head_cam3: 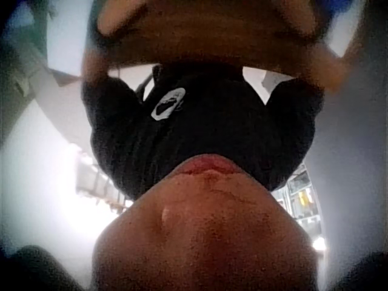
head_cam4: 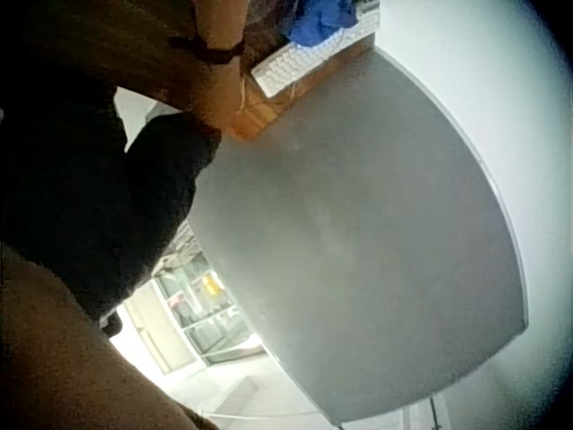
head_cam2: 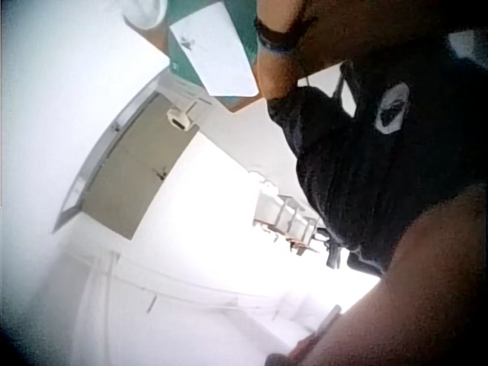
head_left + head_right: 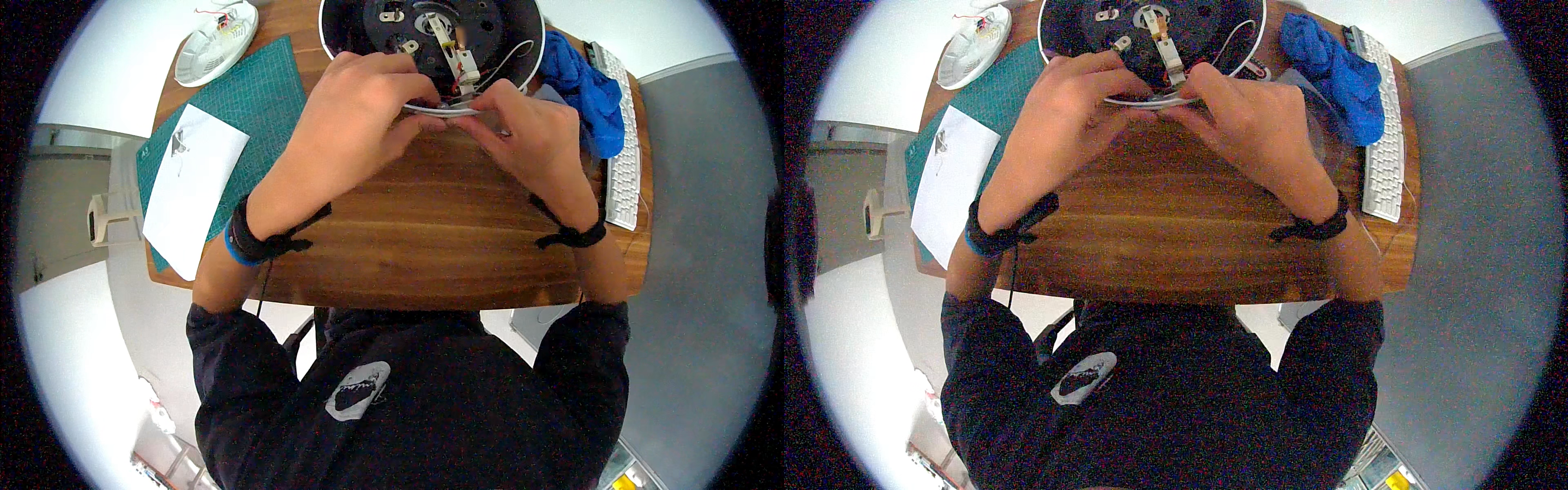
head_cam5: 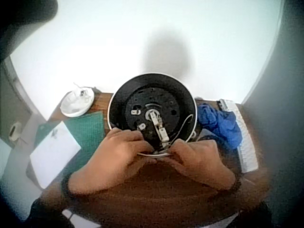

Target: The person disassembles a white rice cooker, removes the lid, and uses a screwdriver to remove screws from the internal components. The person manipulates wires and internal parts of the appliance.

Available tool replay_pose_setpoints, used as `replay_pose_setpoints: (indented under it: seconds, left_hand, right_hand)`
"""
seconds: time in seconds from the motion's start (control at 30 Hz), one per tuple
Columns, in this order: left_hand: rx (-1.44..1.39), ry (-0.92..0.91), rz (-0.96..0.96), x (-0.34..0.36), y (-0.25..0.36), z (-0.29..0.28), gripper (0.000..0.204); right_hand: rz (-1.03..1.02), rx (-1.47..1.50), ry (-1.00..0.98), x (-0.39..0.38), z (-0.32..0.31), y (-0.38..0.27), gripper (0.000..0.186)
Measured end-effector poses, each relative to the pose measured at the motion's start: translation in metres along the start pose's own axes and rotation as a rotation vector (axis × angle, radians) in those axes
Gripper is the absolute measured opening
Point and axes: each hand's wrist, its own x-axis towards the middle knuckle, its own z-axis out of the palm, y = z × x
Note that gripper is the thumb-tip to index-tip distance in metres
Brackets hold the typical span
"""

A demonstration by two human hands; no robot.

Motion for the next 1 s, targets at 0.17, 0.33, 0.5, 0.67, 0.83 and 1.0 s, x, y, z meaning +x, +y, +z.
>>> replay_pose_setpoints:
  seconds: [0.17,0.33,0.5,0.67,0.83,1.0]
  left_hand:
    - [-0.094,-0.024,-0.105,0.001,0.0,0.005,0.019]
    - [-0.094,0.007,-0.139,0.0,0.005,0.007,0.017]
    - [-0.094,0.004,-0.16,0.0,0.006,0.007,0.017]
    - [-0.087,0.011,-0.185,0.003,0.009,0.01,0.014]
    - [-0.079,0.022,-0.158,0.004,0.009,0.008,0.013]
    - [-0.088,-0.02,-0.148,0.008,0.009,0.005,0.02]
  right_hand:
    - [-0.027,0.022,-0.003,0.003,-0.001,0.002,0.03]
    - [-0.016,0.008,-0.002,0.003,-0.001,0.001,0.03]
    - [0.024,-0.001,-0.01,0.004,-0.002,0.0,0.031]
    - [0.043,-0.047,-0.014,0.003,-0.007,-0.002,0.032]
    - [0.056,-0.047,-0.06,0.004,-0.009,-0.003,0.03]
    - [0.037,-0.041,-0.018,0.0,-0.006,-0.001,0.03]
